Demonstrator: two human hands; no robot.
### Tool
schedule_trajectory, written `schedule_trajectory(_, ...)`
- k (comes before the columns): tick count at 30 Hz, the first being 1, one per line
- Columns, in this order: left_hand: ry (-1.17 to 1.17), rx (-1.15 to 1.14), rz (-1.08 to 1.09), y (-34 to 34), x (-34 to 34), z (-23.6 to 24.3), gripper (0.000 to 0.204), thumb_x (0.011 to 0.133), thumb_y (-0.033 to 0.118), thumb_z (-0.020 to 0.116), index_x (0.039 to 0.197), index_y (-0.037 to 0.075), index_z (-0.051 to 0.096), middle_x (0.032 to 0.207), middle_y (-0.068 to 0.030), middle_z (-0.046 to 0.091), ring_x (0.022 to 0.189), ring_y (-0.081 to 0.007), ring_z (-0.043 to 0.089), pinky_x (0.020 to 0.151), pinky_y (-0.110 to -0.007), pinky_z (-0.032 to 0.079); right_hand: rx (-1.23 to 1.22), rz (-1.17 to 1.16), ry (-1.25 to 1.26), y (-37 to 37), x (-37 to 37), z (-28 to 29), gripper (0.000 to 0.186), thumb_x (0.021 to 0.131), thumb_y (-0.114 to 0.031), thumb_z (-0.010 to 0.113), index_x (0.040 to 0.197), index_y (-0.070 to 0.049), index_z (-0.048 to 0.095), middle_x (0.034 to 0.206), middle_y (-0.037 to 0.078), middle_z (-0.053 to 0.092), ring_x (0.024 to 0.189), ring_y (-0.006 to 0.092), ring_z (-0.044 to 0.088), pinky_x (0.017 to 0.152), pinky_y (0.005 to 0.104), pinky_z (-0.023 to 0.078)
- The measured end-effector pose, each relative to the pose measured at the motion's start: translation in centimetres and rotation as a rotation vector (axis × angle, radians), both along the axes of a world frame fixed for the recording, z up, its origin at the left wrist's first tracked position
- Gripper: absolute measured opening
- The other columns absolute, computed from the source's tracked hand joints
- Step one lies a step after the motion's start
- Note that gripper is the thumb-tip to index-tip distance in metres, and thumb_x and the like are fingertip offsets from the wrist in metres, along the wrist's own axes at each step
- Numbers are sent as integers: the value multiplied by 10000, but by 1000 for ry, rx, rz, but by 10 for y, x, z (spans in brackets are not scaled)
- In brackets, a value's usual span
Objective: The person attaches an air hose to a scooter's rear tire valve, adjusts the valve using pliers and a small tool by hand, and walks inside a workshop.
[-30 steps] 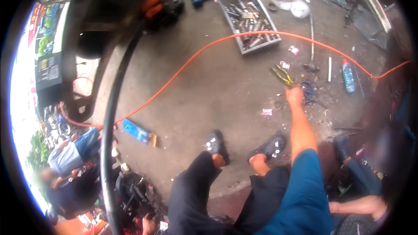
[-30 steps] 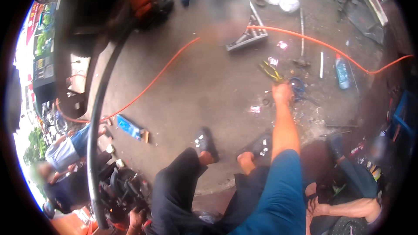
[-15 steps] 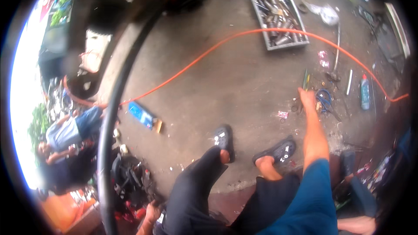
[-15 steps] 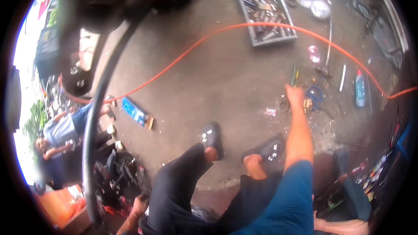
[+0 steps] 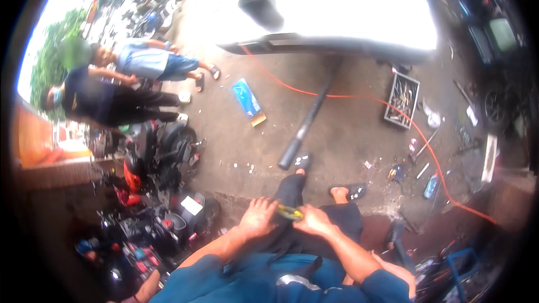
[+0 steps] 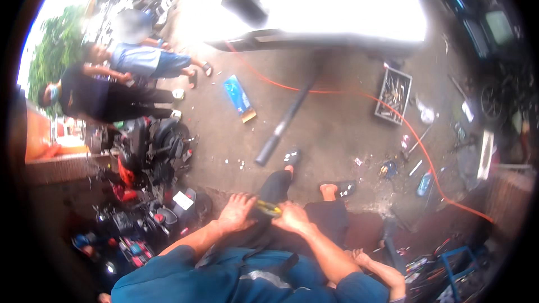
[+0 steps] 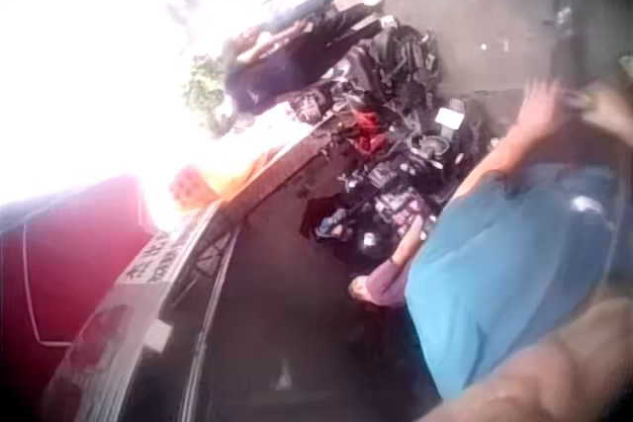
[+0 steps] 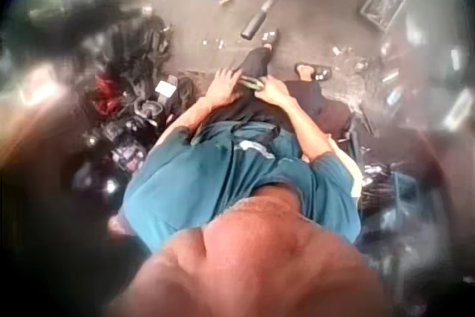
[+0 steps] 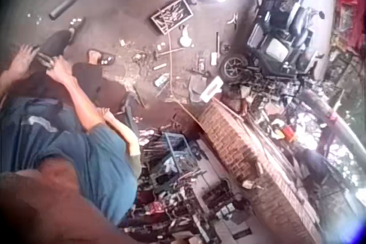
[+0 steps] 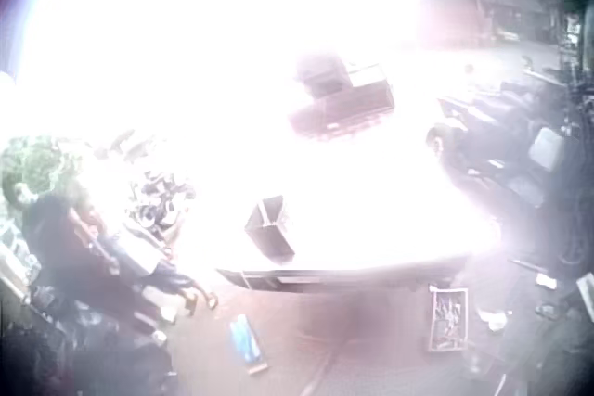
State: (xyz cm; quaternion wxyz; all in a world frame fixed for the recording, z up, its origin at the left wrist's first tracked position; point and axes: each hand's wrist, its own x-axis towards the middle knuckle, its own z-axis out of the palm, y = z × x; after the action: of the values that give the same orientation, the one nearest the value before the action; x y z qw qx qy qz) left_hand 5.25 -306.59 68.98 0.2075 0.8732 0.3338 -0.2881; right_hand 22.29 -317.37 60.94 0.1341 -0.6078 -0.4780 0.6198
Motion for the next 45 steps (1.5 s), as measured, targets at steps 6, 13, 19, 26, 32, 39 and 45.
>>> schedule_trajectory(6, 33, -356, 174, 16, -66, 47, 575, 764, 351, 614, 1226, 38, 474, 1129, -208, 558, 1052, -359, 538, 906, -439, 429, 252, 217, 68, 53, -61, 91, 487, 722, -364, 632, 1125, -94, 581, 1094, 198, 588, 978, 375, 569, 859, 424, 456)
schedule_trajectory(13, -74, -240, 434, 71, -146, 43, 570, 783, 254, 542, 1239, -57, 396, 1033, -262, 584, 980, -384, 574, 822, -456, 461, 336, 75, -199, 136, -105, 111, 468, 743, -315, 682, 1111, -44, 583, 1160, 206, 557, 1071, 339, 533, 898, 423, 433)
schedule_trajectory(19, -99, -147, 948, 142, -194, 19, 671, 747, 165, 534, 1302, -105, 271, 996, -296, 590, 923, -412, 590, 797, -470, 479, 236, -629, -166, 187, -88, 89, 481, 777, -261, 669, 1134, 41, 553, 1079, 195, 607, 966, 259, 613, 860, 329, 464)
schedule_trajectory(26, -58, 88, 960, 240, -278, -22, 498, 739, 170, 546, 1210, 15, 493, 1037, -233, 610, 982, -380, 583, 863, -424, 460, 95, -499, -378, 286, -44, 38, 514, 762, -266, 658, 1133, 73, 550, 1088, 212, 613, 1062, 260, 579, 902, 335, 443)
schedule_trajectory(32, 84, -31, 1306, 322, -315, -3, 410, 706, 303, 666, 1054, 86, 651, 1025, -184, 636, 987, -327, 599, 852, -401, 465, 217, -511, -290, 429, -51, 47, 551, 776, -288, 652, 1162, 83, 522, 1113, 239, 591, 1066, 282, 575, 913, 335, 433)
schedule_trajectory(39, 33, -49, 1169, 509, -343, -20, 467, 694, 339, 693, 1089, 96, 640, 1045, -181, 632, 998, -329, 598, 853, -396, 465, 232, -629, -395, 544, -77, -14, 557, 786, -304, 633, 1153, 99, 516, 1080, 247, 600, 1028, 306, 589, 894, 345, 443)
schedule_trajectory(45, -435, 62, 1058, 656, -319, -20, 433, 697, 312, 698, 1035, 47, 646, 894, -176, 646, 867, -336, 613, 794, -401, 472, 1, -749, -474, 598, -108, -2, 478, 753, -251, 651, 1096, 70, 568, 1040, 227, 622, 994, 298, 601, 873, 351, 452)
